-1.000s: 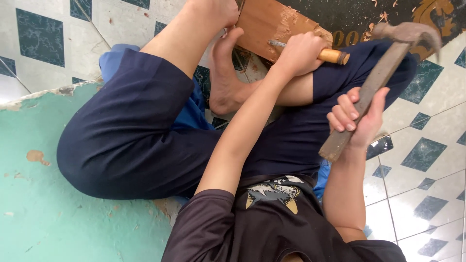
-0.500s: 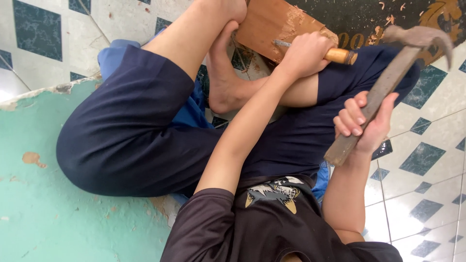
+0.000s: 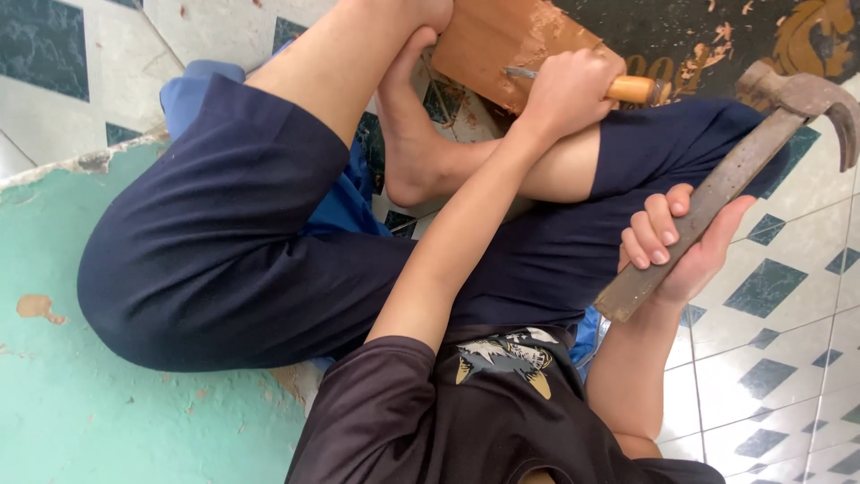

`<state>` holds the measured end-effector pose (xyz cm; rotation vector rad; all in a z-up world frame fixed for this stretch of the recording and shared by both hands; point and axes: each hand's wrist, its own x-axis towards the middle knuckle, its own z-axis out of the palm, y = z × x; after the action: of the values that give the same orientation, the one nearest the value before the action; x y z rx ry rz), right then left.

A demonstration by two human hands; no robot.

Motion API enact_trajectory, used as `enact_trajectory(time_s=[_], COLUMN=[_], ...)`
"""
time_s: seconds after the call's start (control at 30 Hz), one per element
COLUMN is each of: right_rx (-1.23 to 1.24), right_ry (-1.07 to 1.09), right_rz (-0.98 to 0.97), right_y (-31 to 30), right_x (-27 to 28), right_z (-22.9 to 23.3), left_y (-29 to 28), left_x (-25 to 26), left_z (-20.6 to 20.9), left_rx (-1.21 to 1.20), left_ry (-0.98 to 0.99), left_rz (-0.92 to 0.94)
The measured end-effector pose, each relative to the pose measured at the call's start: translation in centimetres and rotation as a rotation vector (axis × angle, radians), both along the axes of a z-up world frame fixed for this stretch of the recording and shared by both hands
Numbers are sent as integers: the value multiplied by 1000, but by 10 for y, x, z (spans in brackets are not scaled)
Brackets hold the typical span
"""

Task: Carving a piece of wood using a hammer and a chisel while sitting on the floor.

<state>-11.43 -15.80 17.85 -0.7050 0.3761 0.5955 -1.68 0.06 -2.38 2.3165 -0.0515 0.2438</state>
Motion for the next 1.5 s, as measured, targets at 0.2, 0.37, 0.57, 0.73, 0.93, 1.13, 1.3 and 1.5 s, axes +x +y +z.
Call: enact_trajectory(time_s=[0.2, 0.37, 0.57, 0.73, 0.93, 1.13, 1.3, 1.5], right_rx=[-38, -43, -71, -77, -83, -78, -79, -38], right_ry=[-17, 55, 65, 55, 32, 66, 38, 61], right_rz=[67, 59, 53, 36, 28, 14, 44, 20], right_y=[18, 33, 35, 27, 23, 23, 24, 21], right_x=[8, 13, 9, 5, 2, 8, 10, 5], right_z=[-7, -14, -16, -16, -16, -16, -17, -18], left_y=[-3, 5, 6, 4, 4, 3, 2, 1], left_x=[-6, -9, -11, -14, -15, -11, -6, -8], left_z=[-6, 4, 3, 5, 10, 3, 3, 11], left_rx=[45, -43, -53, -46, -31, 10, 23, 20], left_ry=[14, -14, -6, -19, -7, -8, -29, -13], left_rz=[-39, -78, -116, -116, -143, -191, -176, -162])
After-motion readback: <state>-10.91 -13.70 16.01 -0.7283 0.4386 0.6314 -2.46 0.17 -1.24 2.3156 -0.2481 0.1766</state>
